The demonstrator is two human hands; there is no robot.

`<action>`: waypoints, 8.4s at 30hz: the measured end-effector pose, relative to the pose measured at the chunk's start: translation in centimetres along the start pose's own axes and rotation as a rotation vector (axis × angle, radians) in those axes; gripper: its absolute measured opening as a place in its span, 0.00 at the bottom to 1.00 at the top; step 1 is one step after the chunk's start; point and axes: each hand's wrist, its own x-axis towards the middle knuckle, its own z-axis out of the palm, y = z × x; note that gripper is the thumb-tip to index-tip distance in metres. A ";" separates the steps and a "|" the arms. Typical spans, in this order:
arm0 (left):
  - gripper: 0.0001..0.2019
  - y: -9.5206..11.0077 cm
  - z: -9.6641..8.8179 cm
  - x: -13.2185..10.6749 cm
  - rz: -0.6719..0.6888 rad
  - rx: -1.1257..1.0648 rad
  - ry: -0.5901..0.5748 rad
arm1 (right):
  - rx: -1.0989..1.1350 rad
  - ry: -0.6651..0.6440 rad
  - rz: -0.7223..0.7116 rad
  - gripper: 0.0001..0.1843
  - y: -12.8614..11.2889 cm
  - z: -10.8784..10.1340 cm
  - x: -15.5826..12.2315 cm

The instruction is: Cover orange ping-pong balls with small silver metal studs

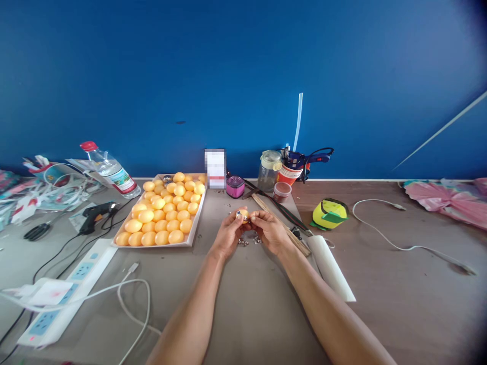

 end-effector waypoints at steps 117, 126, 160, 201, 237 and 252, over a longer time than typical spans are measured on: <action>0.18 0.2 -0.1 0.1 0.059 0.036 -0.005 | -0.501 0.105 -0.207 0.09 1.1 -0.4 0.1; 0.19 -0.4 -0.4 0.2 0.106 0.156 0.037 | -0.645 0.139 -0.211 0.07 1.1 -0.4 0.1; 0.14 0.9 -0.1 0.1 0.041 -0.080 0.004 | -1.688 0.080 -0.313 0.09 1.5 -1.9 0.1; 0.15 0.4 -0.2 0.0 0.013 -0.028 -0.033 | -0.329 0.078 -0.143 0.13 0.3 -0.4 0.0; 0.13 0.8 -0.2 0.2 0.059 -0.068 0.037 | -1.658 0.090 -0.338 0.10 0.7 -1.8 -0.1; 0.13 1.0 -0.3 0.3 0.104 -0.074 0.046 | -1.793 -0.013 -0.399 0.12 1.7 -0.4 -0.6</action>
